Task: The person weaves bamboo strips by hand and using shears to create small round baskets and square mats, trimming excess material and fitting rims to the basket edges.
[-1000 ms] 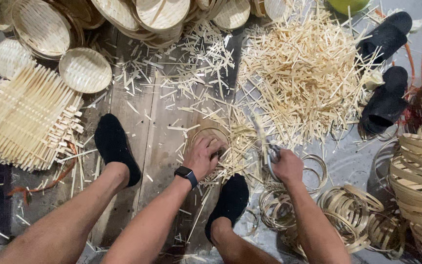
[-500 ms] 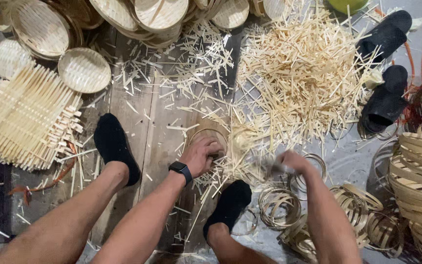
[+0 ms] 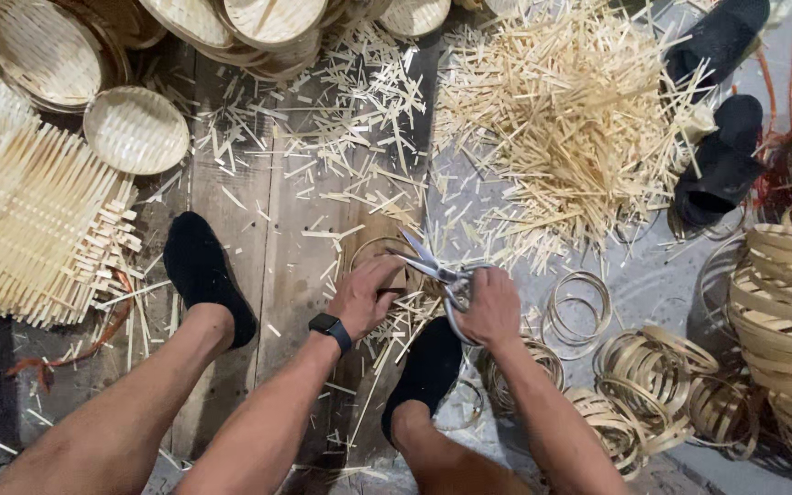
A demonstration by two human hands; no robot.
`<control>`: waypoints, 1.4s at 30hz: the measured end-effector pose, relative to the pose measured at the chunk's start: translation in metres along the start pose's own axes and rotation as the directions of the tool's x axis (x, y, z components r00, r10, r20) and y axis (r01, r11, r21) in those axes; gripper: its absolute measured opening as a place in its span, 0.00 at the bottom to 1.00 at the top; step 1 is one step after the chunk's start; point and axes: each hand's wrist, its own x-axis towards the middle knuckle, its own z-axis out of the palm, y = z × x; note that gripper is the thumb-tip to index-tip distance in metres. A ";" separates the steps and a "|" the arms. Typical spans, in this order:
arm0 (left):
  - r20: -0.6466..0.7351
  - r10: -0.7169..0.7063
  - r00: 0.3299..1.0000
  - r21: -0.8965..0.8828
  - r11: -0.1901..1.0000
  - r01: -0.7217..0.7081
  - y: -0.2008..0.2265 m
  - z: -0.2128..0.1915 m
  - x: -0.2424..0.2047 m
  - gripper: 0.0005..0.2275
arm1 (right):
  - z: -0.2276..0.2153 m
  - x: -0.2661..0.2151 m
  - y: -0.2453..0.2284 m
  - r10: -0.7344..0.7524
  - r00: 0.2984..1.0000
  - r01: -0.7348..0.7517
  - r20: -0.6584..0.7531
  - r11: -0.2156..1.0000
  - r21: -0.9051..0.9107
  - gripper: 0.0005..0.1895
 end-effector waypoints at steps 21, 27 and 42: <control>-0.078 -0.556 0.827 0.121 0.819 0.561 -0.085 0.018 0.041 0.15 | 0.034 0.040 0.006 0.119 0.955 -0.281 0.272 0.661 0.696 0.19; 0.094 -0.675 0.732 0.096 0.738 0.668 -0.111 0.025 0.057 0.15 | 0.077 0.064 0.010 0.063 0.808 -0.552 0.585 0.427 0.717 0.08; 0.184 -0.843 0.505 -0.665 0.272 0.696 -0.071 0.008 0.031 0.12 | 0.021 0.029 -0.019 0.066 0.665 -0.747 0.744 0.070 0.661 0.10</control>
